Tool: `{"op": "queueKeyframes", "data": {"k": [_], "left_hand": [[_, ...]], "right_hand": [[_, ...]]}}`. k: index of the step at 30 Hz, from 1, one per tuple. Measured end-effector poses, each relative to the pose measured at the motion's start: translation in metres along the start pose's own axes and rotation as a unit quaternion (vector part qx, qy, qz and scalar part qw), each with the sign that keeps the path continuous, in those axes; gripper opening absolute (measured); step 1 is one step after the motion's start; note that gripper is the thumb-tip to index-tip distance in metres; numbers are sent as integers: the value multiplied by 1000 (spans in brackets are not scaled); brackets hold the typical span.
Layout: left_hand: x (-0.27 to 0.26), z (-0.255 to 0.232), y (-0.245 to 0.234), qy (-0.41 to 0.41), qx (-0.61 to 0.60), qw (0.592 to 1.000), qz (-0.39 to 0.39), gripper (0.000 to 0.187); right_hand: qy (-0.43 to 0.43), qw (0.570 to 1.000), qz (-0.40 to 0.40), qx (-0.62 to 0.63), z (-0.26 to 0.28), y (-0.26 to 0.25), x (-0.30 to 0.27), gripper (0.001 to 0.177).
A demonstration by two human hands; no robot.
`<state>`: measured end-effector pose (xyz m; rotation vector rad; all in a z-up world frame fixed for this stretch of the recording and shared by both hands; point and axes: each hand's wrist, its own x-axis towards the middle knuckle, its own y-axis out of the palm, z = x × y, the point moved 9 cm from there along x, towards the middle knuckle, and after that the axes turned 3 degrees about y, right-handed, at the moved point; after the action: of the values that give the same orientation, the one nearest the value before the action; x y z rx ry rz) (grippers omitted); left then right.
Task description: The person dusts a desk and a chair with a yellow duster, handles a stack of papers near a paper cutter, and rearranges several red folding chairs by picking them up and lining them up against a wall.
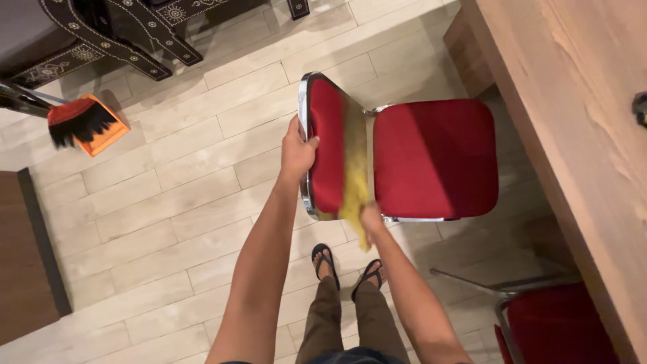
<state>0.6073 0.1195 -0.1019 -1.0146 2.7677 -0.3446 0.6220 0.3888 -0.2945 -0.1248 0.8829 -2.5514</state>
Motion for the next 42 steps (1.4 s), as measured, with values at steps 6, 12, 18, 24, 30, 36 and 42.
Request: {"op": "queueKeyframes", "data": {"k": [6,12,18,24,30,36,42], "left_hand": [[15,5,-7,-17,39,999,7,66],[26,-8,-13,-26,39,998,28,57],[30,-11,-15,-24,46,998,32,61],[36,3,-9,30,-79,995,46,61],[29,-4,-17,-26,50,997,53,48],[31,-8,-15,-114,45,992,24,48],[27,-3,-17,-172,69,983,2,37]], "right_hand": [[382,895,-24,227,-43,-69,-25,35],[121,853,-202,465,30,-136,50,37],[198,980,11,-33,-33,41,-10,36],[329,943,-40,-27,-69,-9,-36,36],[72,951,40,-297,-144,-11,71,36],[460,869,50,-174,-331,-129,60,23],[143,945,-69,-286,-271,-107,71,21]]}}
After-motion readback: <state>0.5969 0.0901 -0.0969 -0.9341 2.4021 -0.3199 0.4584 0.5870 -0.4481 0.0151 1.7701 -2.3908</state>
